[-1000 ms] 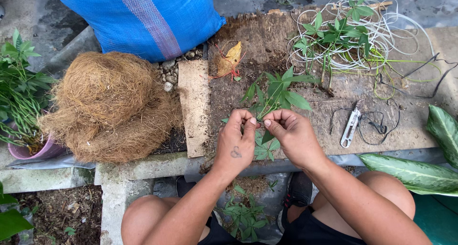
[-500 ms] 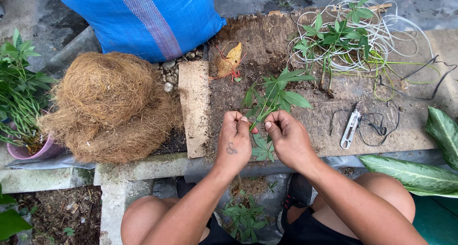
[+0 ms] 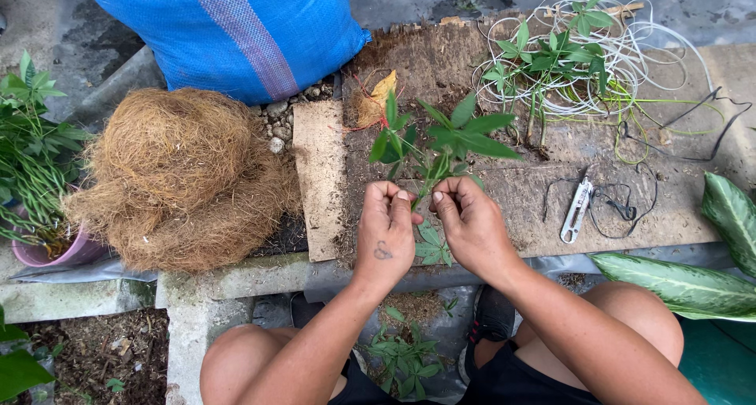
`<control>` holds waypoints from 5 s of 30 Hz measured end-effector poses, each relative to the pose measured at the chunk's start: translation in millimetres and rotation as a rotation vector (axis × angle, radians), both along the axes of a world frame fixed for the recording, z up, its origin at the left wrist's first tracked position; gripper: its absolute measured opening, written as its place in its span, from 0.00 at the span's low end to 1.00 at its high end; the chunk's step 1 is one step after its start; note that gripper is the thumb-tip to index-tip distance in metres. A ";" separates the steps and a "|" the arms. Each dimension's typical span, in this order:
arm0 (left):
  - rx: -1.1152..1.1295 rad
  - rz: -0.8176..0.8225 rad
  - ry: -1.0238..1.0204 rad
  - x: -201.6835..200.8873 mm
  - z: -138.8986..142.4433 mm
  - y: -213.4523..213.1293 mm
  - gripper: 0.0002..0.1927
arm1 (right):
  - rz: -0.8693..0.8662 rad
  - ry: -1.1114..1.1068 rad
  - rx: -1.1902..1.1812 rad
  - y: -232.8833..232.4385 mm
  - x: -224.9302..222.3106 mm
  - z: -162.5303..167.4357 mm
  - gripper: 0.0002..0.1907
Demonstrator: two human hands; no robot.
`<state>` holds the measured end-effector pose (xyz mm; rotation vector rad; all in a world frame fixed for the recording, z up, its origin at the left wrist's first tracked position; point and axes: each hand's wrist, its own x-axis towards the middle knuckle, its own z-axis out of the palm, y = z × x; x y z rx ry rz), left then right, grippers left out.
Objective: The person aligns two plant stems and wraps a thin white tie around the junction to secure the graft. They continue wrapping the tie along the stem to hold the two plants together.
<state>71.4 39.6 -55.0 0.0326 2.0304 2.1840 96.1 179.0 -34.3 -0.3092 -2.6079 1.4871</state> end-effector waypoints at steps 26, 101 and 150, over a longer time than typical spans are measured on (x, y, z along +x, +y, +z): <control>0.366 0.041 -0.126 -2.7 -13.5 -4.4 0.12 | 0.090 0.020 -0.562 2.7 -9.3 -32.4 0.03; -0.188 0.190 0.251 10.6 15.5 1.4 0.03 | 0.085 0.367 -0.208 -17.7 12.7 -24.5 0.06; -0.247 -0.112 0.247 2.0 39.7 -21.5 0.39 | 0.106 0.333 -0.262 -10.1 6.7 -20.3 0.02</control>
